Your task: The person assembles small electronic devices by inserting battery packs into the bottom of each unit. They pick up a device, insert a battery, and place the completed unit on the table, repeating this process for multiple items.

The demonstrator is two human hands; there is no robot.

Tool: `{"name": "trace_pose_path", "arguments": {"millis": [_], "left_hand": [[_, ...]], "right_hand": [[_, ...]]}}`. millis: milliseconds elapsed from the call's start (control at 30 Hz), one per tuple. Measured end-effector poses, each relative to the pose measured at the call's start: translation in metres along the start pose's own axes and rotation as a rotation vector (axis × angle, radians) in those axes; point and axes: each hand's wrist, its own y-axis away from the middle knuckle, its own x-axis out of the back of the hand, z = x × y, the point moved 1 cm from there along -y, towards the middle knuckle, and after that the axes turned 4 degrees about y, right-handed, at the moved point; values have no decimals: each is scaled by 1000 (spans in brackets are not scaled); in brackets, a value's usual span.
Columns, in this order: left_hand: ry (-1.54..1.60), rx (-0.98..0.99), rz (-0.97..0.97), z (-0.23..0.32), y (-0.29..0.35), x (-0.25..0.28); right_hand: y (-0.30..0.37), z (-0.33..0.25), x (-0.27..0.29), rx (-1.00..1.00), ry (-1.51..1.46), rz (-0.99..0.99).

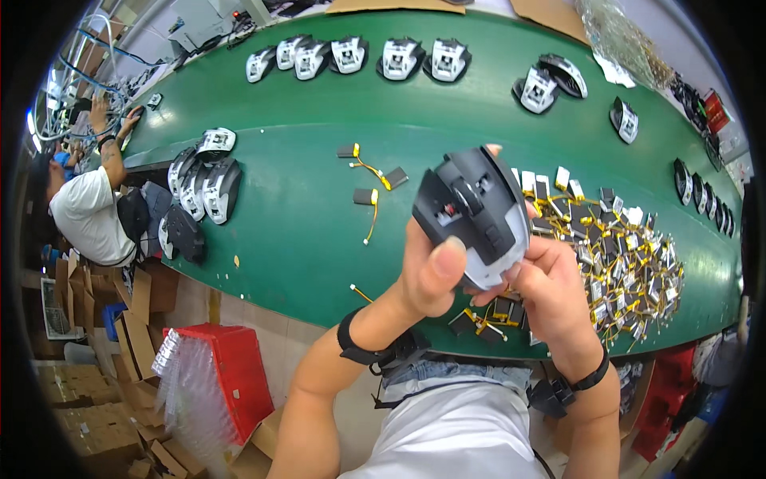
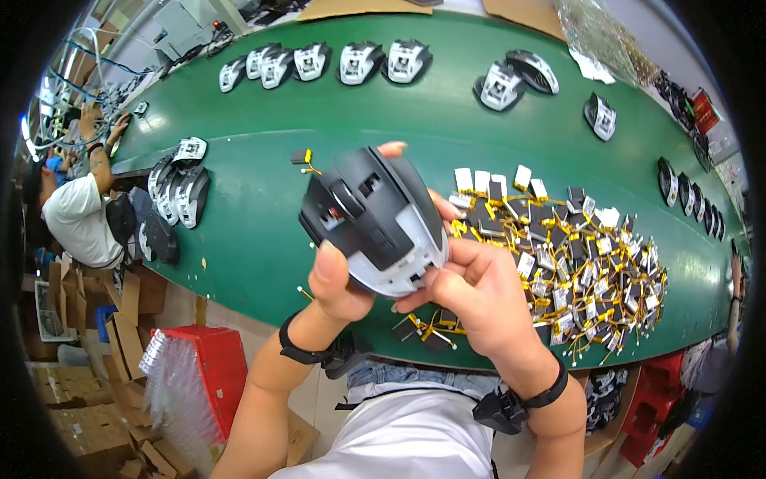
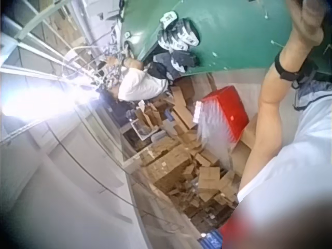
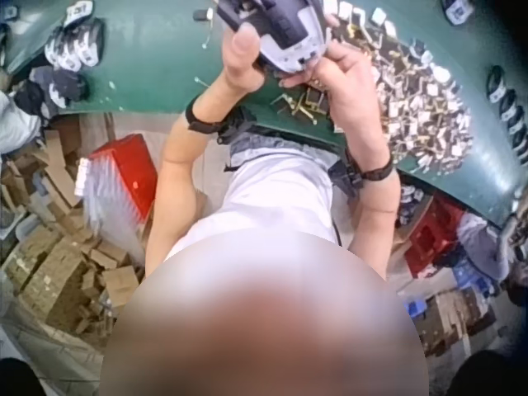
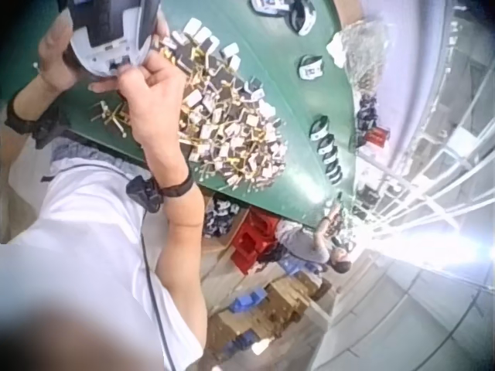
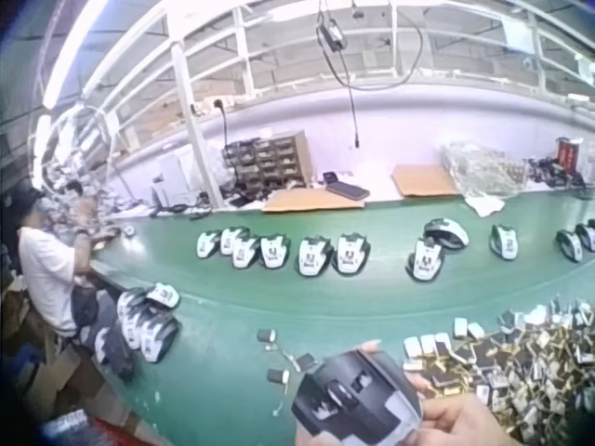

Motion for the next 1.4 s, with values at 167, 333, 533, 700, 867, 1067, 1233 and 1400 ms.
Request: {"name": "trace_pose_path", "arguments": {"millis": [167, 333, 533, 700, 867, 1067, 1233, 1400], "left_hand": [[72, 49, 50, -5, 4, 2], [1, -57, 3, -9, 7, 5], [201, -68, 105, -5, -3, 13], [228, 2, 95, -6, -8, 9], [407, 73, 117, -11, -6, 3], [362, 125, 350, -12, -14, 11], [420, 172, 293, -11, -13, 16], [455, 209, 270, -14, -15, 14]], "right_hand": [[0, 1, -4, -13, 15, 48], [2, 4, -5, 28, 13, 98], [11, 1, -4, 36, 140, -46], [34, -3, 22, 398, 358, 437], [8, -4, 4, 458, -165, 289], [-8, -10, -10, 752, 566, 370], [-7, -14, -11, 1020, 1396, 325], [-6, -25, 2, 1173, 1498, 219]]}}
